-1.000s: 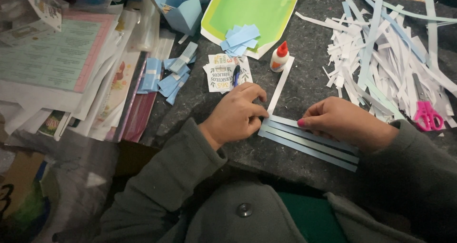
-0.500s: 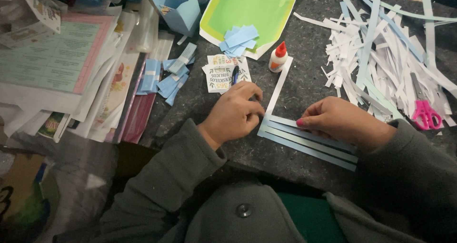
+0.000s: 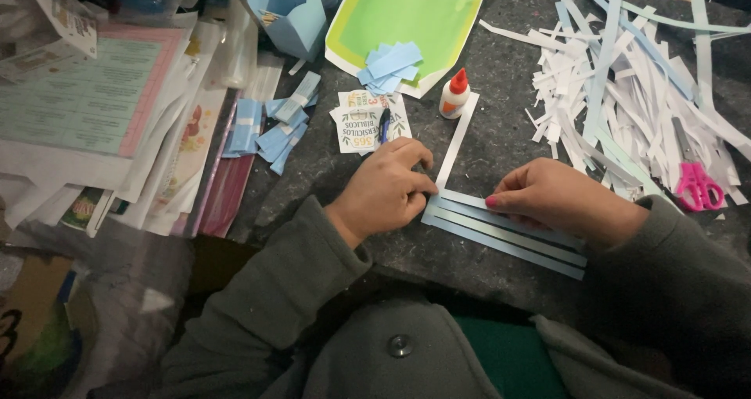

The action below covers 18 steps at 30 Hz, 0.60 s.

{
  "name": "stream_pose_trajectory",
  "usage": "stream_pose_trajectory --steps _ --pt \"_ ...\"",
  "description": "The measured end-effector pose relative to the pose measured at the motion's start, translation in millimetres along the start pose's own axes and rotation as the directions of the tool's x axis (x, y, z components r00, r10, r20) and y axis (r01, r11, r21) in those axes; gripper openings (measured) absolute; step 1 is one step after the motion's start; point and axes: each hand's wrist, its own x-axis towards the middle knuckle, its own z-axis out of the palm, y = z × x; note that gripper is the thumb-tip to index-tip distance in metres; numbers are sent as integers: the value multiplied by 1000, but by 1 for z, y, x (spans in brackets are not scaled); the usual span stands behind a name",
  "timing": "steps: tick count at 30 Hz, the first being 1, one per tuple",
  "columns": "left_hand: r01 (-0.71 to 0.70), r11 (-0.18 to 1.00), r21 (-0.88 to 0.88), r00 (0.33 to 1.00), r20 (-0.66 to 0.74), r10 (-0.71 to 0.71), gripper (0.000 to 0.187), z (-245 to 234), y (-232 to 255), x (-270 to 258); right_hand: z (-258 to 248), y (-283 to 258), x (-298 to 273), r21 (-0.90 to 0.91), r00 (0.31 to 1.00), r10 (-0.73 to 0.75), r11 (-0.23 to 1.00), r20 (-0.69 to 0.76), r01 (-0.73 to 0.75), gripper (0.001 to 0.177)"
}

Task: Applying glue to thin paper strips and arranging them on a workspace.

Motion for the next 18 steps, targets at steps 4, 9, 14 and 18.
stream_pose_trajectory --steps 4,9,14,18 --pt "-9 1000 14 1000 9 9 7 -2 2 1 0 -3 -4 -46 999 39 998 -22 -40 31" --pt "-13 999 37 1000 -4 14 8 -1 4 0 -12 3 -17 -178 999 18 984 -44 -26 30" --pt "-19 999 50 1000 7 18 9 0 4 0 -24 20 -20 -90 997 61 994 -39 -64 28" --pt "-23 999 33 999 -21 24 8 -4 8 1 -28 31 -22 -109 997 60 992 -40 -64 26"
